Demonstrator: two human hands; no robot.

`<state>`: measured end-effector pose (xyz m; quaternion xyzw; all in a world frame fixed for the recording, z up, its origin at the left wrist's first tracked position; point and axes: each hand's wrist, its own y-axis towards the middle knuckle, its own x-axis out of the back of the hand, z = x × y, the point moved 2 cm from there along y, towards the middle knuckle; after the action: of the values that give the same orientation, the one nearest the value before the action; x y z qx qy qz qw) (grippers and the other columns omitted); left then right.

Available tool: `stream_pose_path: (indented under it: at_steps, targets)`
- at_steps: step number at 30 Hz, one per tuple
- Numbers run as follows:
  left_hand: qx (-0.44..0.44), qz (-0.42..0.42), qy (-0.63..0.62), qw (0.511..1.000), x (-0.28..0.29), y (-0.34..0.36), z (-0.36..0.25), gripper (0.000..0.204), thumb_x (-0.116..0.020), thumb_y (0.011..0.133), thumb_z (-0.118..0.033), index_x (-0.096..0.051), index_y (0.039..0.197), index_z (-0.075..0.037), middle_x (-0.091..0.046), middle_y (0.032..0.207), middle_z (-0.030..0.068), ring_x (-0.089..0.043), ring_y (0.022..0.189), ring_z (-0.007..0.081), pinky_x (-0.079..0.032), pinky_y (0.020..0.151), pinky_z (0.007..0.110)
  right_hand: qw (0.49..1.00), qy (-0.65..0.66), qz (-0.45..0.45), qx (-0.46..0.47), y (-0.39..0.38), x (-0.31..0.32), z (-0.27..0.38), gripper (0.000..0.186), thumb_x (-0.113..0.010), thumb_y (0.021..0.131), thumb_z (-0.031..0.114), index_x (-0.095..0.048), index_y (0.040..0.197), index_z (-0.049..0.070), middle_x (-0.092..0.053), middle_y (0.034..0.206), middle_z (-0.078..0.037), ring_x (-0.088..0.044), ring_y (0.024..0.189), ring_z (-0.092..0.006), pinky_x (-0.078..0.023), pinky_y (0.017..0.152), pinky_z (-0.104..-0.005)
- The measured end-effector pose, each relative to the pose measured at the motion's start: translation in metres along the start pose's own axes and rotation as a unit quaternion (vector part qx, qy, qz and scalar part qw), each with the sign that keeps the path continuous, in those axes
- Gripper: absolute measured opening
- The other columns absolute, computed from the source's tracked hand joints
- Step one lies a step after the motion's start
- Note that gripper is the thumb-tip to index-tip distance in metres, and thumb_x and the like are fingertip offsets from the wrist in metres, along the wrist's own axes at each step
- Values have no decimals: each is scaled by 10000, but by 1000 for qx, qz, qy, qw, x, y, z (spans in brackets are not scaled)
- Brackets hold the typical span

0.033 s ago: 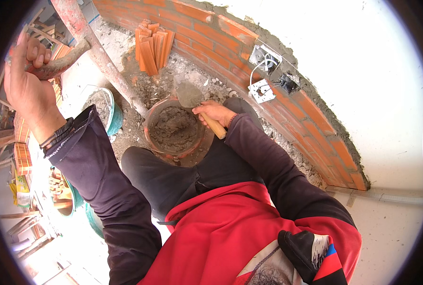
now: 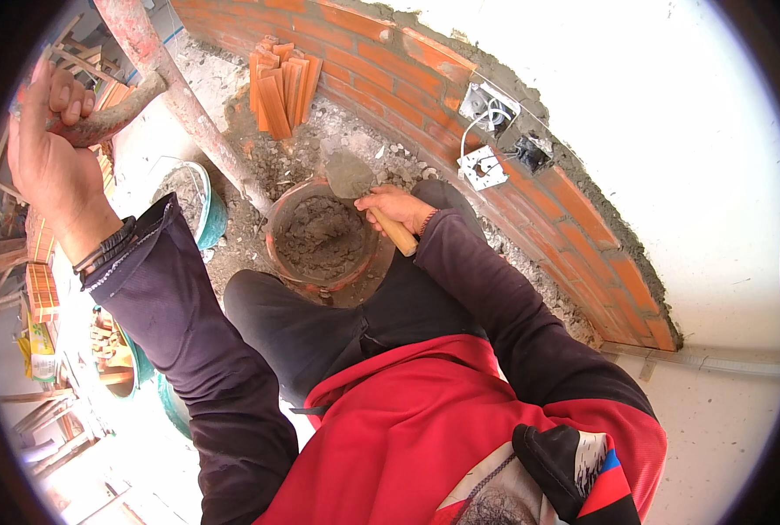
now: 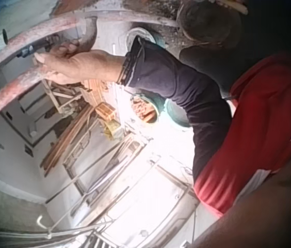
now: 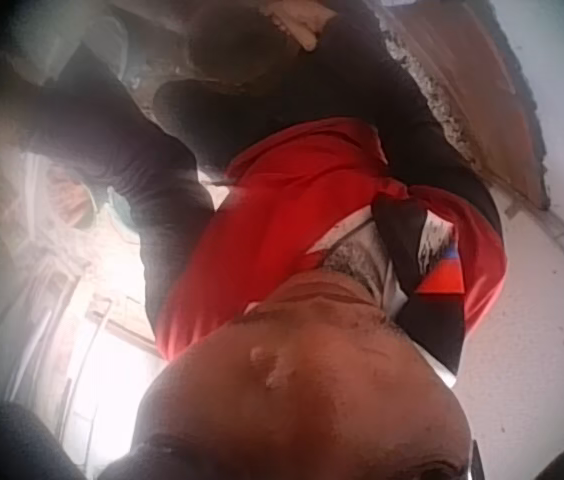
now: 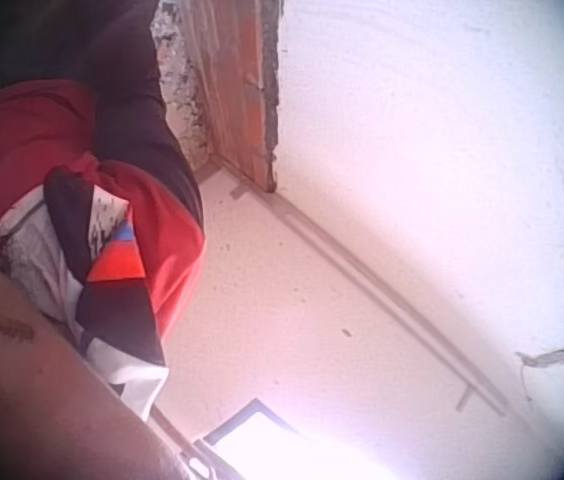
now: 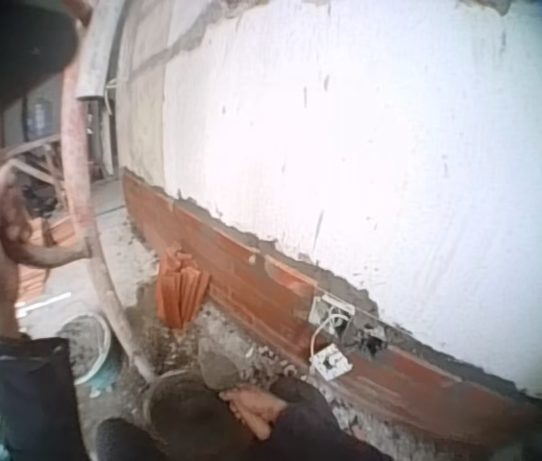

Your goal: The person applies mortar to an exposed brick wall using a trowel and then places a brick by hand. They handle mortar from a bucket and work in the area around an electrical box.

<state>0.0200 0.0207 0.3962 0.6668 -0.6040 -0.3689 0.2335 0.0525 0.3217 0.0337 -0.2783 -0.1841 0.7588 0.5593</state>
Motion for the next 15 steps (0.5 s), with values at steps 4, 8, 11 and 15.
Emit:
stream_pose_path:
  at_steps: [4, 8, 11, 15]
  targets:
    - [3, -2, -6, 1000, 1, 1, 1, 142, -631, 882, -123, -592, 877, 14, -455, 701, 27, -420, 650, 123, -370, 633, 285, 1000, -2, -4, 0, 0, 0, 0, 324, -674, 857, 261, -509, 1023, 37, -529, 659, -30, -530, 523, -155, -432, 442, -323]
    - [-1, -12, 3, 1000, -2, -2, -1, 145, -635, 880, -122, -593, 885, 16, -455, 703, 28, -423, 650, 124, -372, 633, 285, 1000, -7, -3, -2, -5, -3, 3, 310, -673, 857, 262, -506, 1002, 45, -527, 657, -30, -527, 522, -155, -428, 440, -322]
    - [0, -16, 2, 1000, -2, -2, -1, 148, -635, 880, -123, -592, 892, 18, -455, 707, 30, -422, 651, 124, -372, 633, 285, 1000, -4, 0, 0, -4, -3, 3, 302, -673, 856, 263, -504, 988, 50, -524, 655, -29, -525, 521, -155, -423, 437, -323]
    - [4, -13, -7, 1000, -1, -1, -1, 152, -629, 883, -123, -592, 900, 23, -454, 711, 31, -419, 652, 124, -371, 634, 283, 1000, -1, -12, -2, -4, -3, 3, 298, -678, 852, 264, -506, 974, 54, -522, 655, -27, -525, 522, -154, -420, 436, -322]
